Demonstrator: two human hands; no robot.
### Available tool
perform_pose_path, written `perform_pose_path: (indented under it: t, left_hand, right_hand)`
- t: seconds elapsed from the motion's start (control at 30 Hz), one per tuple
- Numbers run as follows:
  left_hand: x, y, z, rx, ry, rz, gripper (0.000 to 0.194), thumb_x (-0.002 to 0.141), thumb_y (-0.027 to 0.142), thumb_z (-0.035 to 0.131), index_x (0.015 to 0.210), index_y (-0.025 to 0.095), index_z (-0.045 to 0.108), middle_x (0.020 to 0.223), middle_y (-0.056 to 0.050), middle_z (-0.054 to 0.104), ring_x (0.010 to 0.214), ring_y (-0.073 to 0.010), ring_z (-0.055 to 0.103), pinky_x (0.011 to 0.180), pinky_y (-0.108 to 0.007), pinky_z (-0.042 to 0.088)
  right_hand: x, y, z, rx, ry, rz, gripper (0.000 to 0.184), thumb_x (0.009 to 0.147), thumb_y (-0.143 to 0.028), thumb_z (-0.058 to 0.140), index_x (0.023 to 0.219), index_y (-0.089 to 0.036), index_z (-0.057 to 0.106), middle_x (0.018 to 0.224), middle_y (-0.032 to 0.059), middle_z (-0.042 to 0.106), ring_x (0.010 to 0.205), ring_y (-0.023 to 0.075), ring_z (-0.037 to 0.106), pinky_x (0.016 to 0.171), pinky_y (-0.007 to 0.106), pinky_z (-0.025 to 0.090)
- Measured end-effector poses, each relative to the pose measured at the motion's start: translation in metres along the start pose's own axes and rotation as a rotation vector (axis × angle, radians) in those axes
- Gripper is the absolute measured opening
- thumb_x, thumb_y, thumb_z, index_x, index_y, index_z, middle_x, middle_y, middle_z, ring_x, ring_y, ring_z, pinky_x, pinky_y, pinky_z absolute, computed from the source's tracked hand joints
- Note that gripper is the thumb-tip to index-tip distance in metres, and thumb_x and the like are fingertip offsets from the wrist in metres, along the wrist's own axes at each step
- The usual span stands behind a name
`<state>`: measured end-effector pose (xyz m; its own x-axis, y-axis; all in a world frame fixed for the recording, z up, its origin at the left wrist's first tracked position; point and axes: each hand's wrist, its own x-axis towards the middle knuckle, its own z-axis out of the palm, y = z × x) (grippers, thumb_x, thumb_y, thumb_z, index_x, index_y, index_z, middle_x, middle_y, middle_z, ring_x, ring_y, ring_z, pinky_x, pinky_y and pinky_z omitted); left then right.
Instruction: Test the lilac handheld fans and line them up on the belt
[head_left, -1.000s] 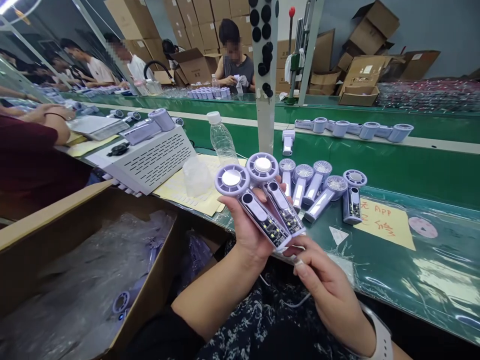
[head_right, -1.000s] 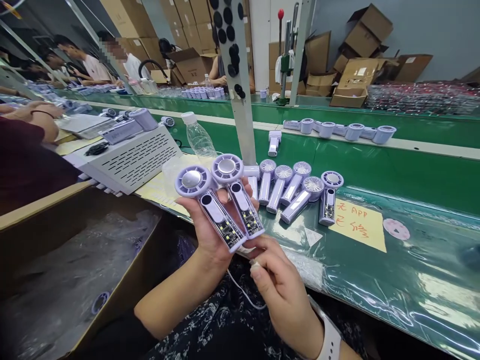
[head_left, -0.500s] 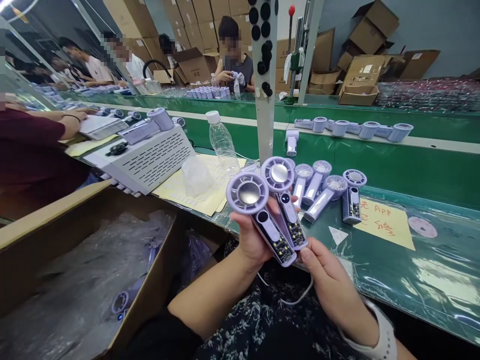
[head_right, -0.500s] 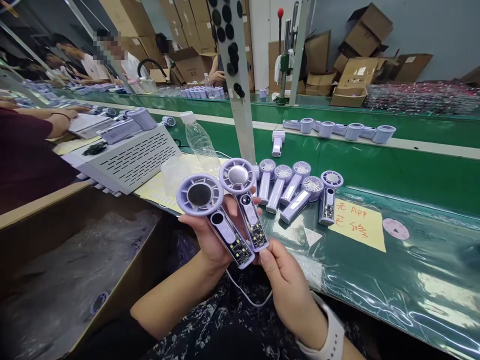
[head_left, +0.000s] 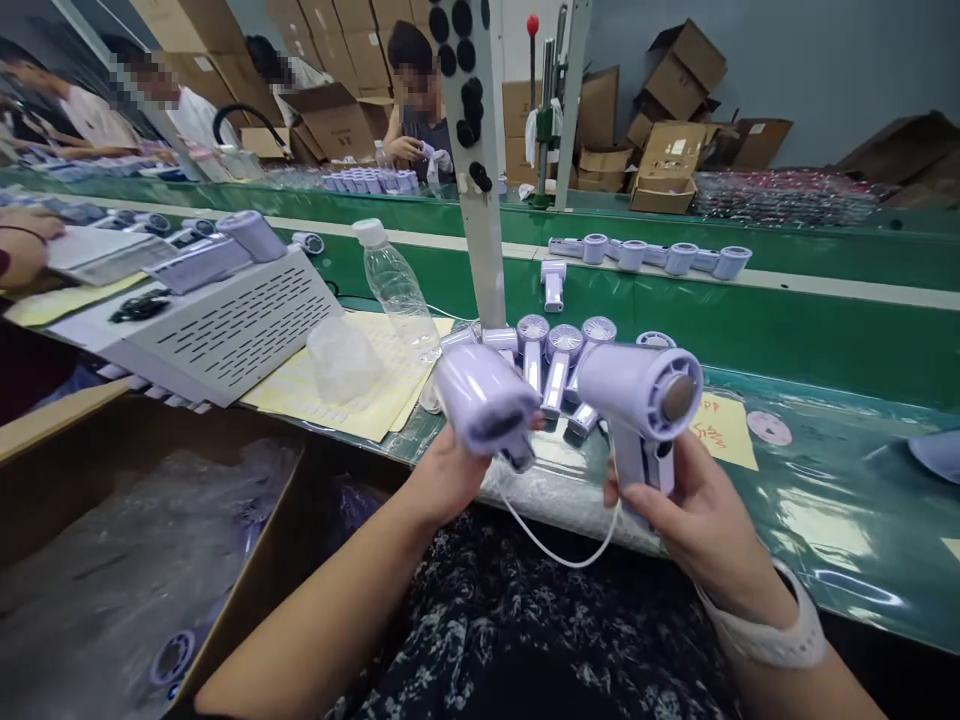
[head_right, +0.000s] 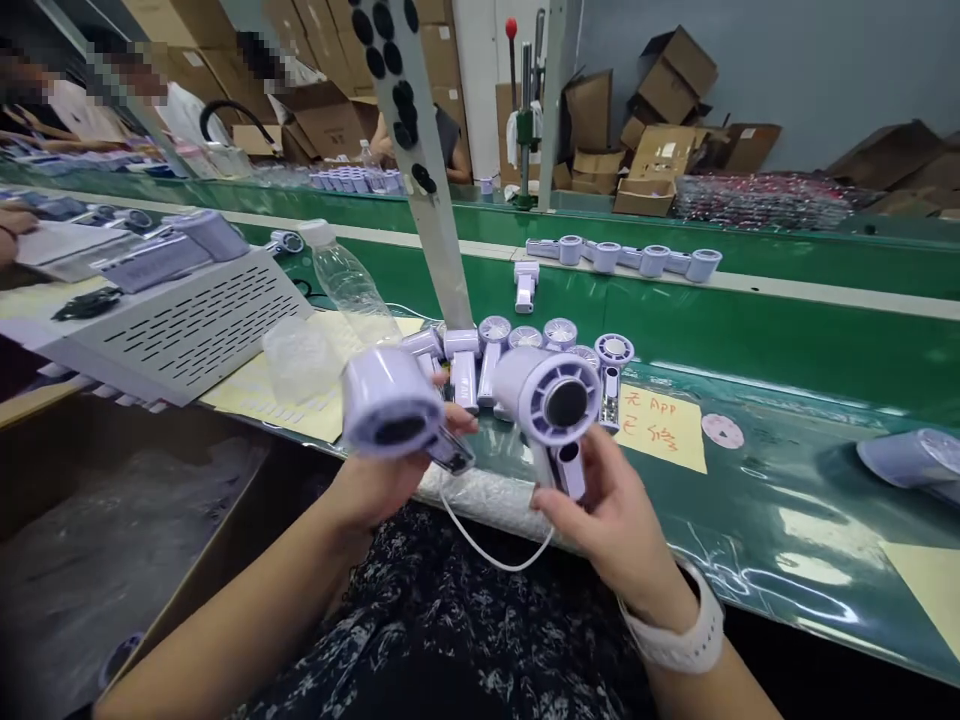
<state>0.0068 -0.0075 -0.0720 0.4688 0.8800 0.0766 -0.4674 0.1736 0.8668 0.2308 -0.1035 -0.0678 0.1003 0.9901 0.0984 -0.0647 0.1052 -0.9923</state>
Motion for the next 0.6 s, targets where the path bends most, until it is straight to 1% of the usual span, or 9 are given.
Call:
perform_pose_path:
  t: [0.03, 0.07, 0.13, 0.2, 0.23, 0.33, 0.4, 0.5, 0.6]
  left_hand:
    - [0.002, -0.001, 0.0, -0.03, 0.015, -0.016, 0.049, 0.076, 0.06, 0.083, 0.103, 0.02, 0.073, 0.097, -0.005, 0.074, 0.095, -0.0212, 0.071, 0.096, -0.04, 0.057]
    - [0.004, -0.001, 0.002, -0.064, 0.026, -0.03, 0.048, 0.077, 0.058, 0.083, 0.105, 0.021, 0.072, 0.098, -0.004, 0.073, 0.092, -0.019, 0.071, 0.092, -0.038, 0.058]
    - [0.002, 0.0, 0.009, -0.113, 0.007, -0.05, 0.05, 0.075, 0.043, 0.088, 0.116, 0.024, 0.066, 0.099, -0.001, 0.069, 0.089, -0.0164, 0.069, 0.086, -0.035, 0.059]
    - [-0.005, 0.003, 0.019, -0.116, -0.081, -0.029, 0.056, 0.076, 0.027, 0.088, 0.124, 0.027, 0.06, 0.099, 0.001, 0.065, 0.087, -0.0143, 0.068, 0.083, -0.032, 0.059]
    - [-0.008, 0.004, 0.023, -0.103, -0.139, -0.012, 0.055, 0.078, 0.024, 0.085, 0.127, 0.027, 0.058, 0.099, 0.001, 0.064, 0.086, -0.0137, 0.068, 0.082, -0.031, 0.058]
    - [-0.016, 0.005, 0.032, -0.075, -0.306, 0.002, 0.046, 0.089, 0.028, 0.076, 0.129, 0.027, 0.052, 0.104, 0.0, 0.063, 0.084, -0.0148, 0.07, 0.078, -0.032, 0.06]
    - [-0.017, 0.003, 0.032, -0.054, -0.363, -0.006, 0.042, 0.092, 0.031, 0.072, 0.128, 0.026, 0.05, 0.102, 0.0, 0.061, 0.079, -0.0146, 0.071, 0.074, -0.033, 0.06]
    - [-0.016, -0.002, 0.03, -0.003, -0.328, -0.018, 0.039, 0.091, 0.035, 0.074, 0.119, 0.023, 0.05, 0.097, 0.002, 0.059, 0.072, -0.0124, 0.068, 0.067, -0.029, 0.059]
    - [-0.015, -0.007, 0.029, 0.053, -0.277, -0.066, 0.04, 0.089, 0.036, 0.076, 0.116, 0.022, 0.049, 0.099, 0.001, 0.059, 0.074, -0.0128, 0.069, 0.067, -0.028, 0.058]
  right_hand:
    - [0.0, 0.0, -0.001, 0.033, 0.055, 0.012, 0.044, 0.084, -0.038, 0.084, 0.122, -0.029, 0.064, 0.09, 0.0022, 0.069, 0.071, 0.019, 0.065, 0.068, 0.034, 0.059]
    - [0.001, -0.001, -0.001, 0.078, 0.091, 0.02, 0.042, 0.085, -0.04, 0.083, 0.121, -0.029, 0.063, 0.09, 0.0011, 0.068, 0.069, 0.0173, 0.064, 0.066, 0.032, 0.058]
    - [0.001, -0.007, -0.001, 0.192, 0.087, 0.024, 0.037, 0.088, -0.044, 0.078, 0.118, -0.029, 0.064, 0.098, 0.0029, 0.069, 0.074, 0.0175, 0.064, 0.067, 0.032, 0.058]
    - [-0.001, -0.014, 0.0, 0.273, 0.073, -0.013, 0.034, 0.091, -0.043, 0.075, 0.12, -0.029, 0.063, 0.109, 0.0055, 0.07, 0.084, 0.0195, 0.067, 0.072, 0.033, 0.059]
    - [-0.003, -0.017, 0.001, 0.284, 0.067, -0.036, 0.035, 0.092, -0.04, 0.075, 0.122, -0.03, 0.063, 0.112, 0.0059, 0.071, 0.088, 0.0201, 0.067, 0.075, 0.033, 0.059]
    - [-0.01, -0.019, 0.002, 0.289, 0.017, -0.025, 0.032, 0.093, -0.037, 0.075, 0.122, -0.031, 0.065, 0.109, 0.005, 0.071, 0.087, 0.0199, 0.068, 0.077, 0.034, 0.059]
    - [-0.014, -0.016, 0.003, 0.302, -0.021, 0.008, 0.028, 0.093, -0.039, 0.074, 0.119, -0.03, 0.068, 0.107, 0.0051, 0.07, 0.086, 0.0201, 0.068, 0.077, 0.034, 0.06]
    - [-0.015, -0.007, 0.008, 0.319, -0.001, 0.053, 0.027, 0.091, -0.038, 0.077, 0.115, -0.028, 0.069, 0.1, 0.0039, 0.069, 0.079, 0.0177, 0.065, 0.072, 0.031, 0.059]
    - [-0.012, 0.0, 0.014, 0.382, 0.042, 0.159, 0.029, 0.089, -0.039, 0.079, 0.113, -0.027, 0.069, 0.098, 0.0032, 0.068, 0.075, 0.016, 0.062, 0.066, 0.029, 0.058]
